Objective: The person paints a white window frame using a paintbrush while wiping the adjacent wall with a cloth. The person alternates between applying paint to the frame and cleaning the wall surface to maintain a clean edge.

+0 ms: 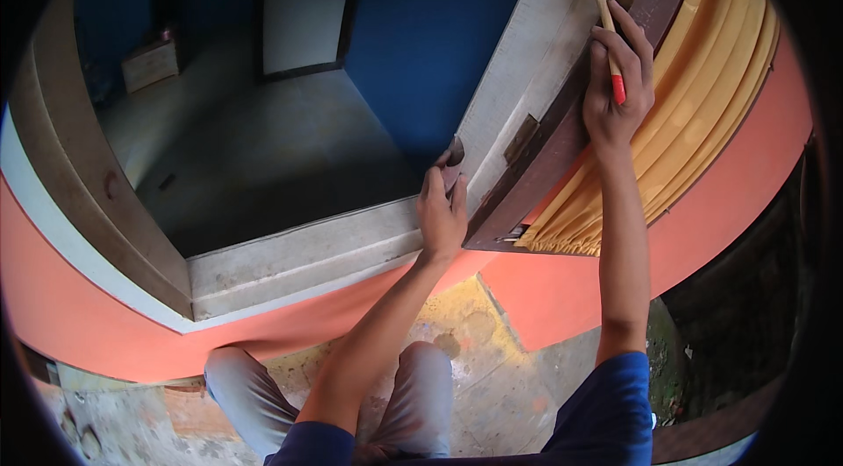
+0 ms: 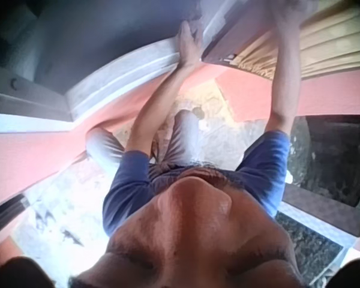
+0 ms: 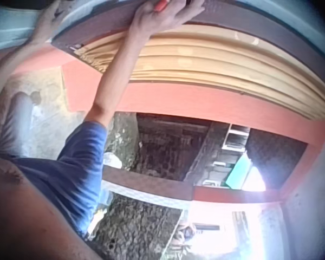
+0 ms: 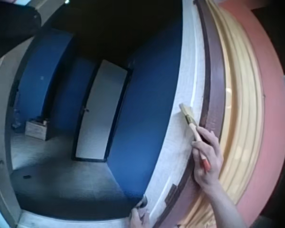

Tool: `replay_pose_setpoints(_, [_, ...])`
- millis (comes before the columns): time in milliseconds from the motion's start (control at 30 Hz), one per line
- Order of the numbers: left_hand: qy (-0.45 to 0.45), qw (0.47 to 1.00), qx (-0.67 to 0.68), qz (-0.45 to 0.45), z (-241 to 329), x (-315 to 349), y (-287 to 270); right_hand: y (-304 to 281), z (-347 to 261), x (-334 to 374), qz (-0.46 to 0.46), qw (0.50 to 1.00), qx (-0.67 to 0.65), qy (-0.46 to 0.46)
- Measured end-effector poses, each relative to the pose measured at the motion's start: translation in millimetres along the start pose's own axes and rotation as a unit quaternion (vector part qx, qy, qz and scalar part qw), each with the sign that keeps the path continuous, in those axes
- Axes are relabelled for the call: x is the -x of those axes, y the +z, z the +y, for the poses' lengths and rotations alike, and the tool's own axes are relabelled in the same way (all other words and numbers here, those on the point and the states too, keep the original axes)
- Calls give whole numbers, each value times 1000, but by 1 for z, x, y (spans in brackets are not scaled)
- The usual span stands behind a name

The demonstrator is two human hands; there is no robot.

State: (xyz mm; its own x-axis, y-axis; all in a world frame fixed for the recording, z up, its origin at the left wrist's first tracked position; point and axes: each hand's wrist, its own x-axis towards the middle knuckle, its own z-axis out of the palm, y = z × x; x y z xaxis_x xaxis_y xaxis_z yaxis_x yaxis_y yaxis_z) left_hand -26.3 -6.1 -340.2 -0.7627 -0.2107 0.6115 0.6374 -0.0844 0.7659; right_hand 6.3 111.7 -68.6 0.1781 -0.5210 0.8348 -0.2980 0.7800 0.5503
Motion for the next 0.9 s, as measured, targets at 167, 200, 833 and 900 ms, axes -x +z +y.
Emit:
replay_pose_setpoints(167, [-36,996,43,-67,12,-2,-6,-3,1,1,-1,1000,14,-6])
replay_pose_setpoints(200, [-42,994,68,-80,22,-16,-5,-2,1,1,-1,1000,8,-4])
replay_pose_setpoints(833, [-17,999,-33,-8,9,-8,13,0,0,1,-13,999,37,-4])
replay_pose_setpoints(900, [24,999,21,-30,37,-41,18,-1,0,1,-15,999,40,-8])
